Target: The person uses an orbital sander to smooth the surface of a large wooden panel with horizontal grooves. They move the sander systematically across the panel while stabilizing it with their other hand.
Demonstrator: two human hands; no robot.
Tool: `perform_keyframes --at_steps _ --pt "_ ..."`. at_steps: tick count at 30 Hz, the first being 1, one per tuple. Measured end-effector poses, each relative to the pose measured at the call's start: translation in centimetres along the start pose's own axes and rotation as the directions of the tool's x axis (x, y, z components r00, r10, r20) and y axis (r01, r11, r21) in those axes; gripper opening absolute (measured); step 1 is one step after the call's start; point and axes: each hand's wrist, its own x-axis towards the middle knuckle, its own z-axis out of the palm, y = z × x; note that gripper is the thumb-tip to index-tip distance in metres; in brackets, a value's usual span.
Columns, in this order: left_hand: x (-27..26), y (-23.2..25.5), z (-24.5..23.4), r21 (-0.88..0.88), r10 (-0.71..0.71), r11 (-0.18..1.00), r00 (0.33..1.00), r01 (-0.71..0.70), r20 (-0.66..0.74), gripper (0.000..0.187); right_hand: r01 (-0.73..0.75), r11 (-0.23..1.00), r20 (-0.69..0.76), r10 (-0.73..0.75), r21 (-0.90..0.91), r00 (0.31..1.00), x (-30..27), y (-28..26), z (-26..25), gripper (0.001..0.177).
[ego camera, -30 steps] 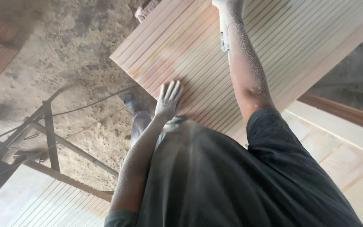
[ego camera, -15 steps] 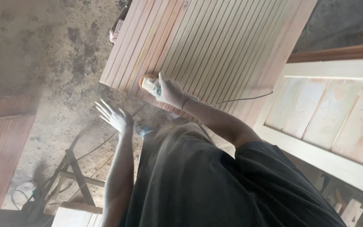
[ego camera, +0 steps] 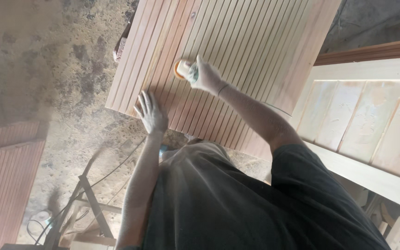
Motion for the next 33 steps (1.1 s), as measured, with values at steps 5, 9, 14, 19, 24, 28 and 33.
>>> perform_keyframes --at_steps 5,9,14,19,24,28,33 --pt "-2.1 4.1 3.1 -0.076 0.1 0.992 0.995 -0.1 -0.015 0.068 -0.098 0.995 -0.037 0.099 0.022 0.994 5.8 7.6 -2.7 0.12" --pt "-4.7 5.1 4.0 -0.108 0.187 0.977 0.982 -0.186 -0.002 0.066 -0.19 0.979 -0.078 0.196 0.075 0.978 10.0 12.5 -6.6 0.111" --pt "-6.1 4.7 4.5 -0.063 0.181 0.982 0.983 -0.178 0.042 0.065 -0.257 0.934 -0.158 0.301 0.247 0.94 11.0 16.0 -8.9 0.099" --pt "-6.4 4.3 4.8 -0.089 0.094 0.991 0.992 -0.101 -0.08 0.065 -0.332 0.886 -0.221 0.412 0.325 0.884 8.6 16.1 -7.4 0.096" --pt "-6.5 3.1 4.1 -0.049 -0.029 0.999 0.992 0.023 -0.123 0.065 -0.28 0.916 -0.181 0.338 0.287 0.923 5.1 11.0 -3.7 0.098" --pt "-7.0 1.5 3.4 -0.11 -0.068 0.992 0.991 0.056 -0.113 0.066 -0.064 0.984 -0.122 0.085 0.165 0.989 -2.7 4.5 1.2 0.113" --pt "-7.6 -0.6 2.5 -0.123 0.02 0.992 0.994 -0.034 -0.108 0.069 -0.043 0.998 0.049 0.041 0.043 0.998 -11.4 -3.1 5.2 0.103"
